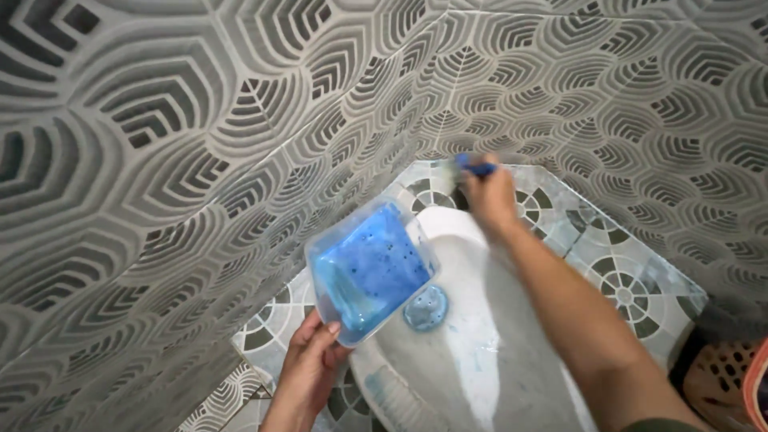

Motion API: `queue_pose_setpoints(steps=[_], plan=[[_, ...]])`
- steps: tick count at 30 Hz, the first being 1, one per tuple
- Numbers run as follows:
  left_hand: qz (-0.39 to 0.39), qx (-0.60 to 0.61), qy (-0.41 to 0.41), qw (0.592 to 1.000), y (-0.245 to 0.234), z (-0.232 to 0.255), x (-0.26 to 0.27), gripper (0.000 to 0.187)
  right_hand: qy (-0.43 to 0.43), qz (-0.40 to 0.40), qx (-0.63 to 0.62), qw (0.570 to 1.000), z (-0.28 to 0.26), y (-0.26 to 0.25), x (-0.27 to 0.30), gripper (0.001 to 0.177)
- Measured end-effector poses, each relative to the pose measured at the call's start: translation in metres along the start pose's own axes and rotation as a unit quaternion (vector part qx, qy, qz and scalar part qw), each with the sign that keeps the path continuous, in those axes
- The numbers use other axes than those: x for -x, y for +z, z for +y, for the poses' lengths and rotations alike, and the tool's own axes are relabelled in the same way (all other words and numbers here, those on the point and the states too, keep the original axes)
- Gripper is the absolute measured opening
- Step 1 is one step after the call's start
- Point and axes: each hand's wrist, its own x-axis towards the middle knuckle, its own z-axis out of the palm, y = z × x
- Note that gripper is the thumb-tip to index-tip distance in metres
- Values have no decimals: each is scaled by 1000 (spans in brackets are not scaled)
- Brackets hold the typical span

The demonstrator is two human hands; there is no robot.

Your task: The person applies a blue liquid to the grout lines of the wall tiles and around a floor drain using a brush while holding a plastic container.

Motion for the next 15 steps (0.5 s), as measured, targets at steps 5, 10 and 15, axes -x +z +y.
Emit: queue_pose_setpoints(steps=[5,10,15], plan=[[-20,6,3,1000,6,5,0,55,-71,77,80,991,33,-62,-16,14],[-19,-2,-6,1000,14,4,-8,55,49,-12,-14,999,-17,2,0,18],[-20,16,6,1000,18,0,-16,55,-68,-94,-89,989,-9,47,3,20]])
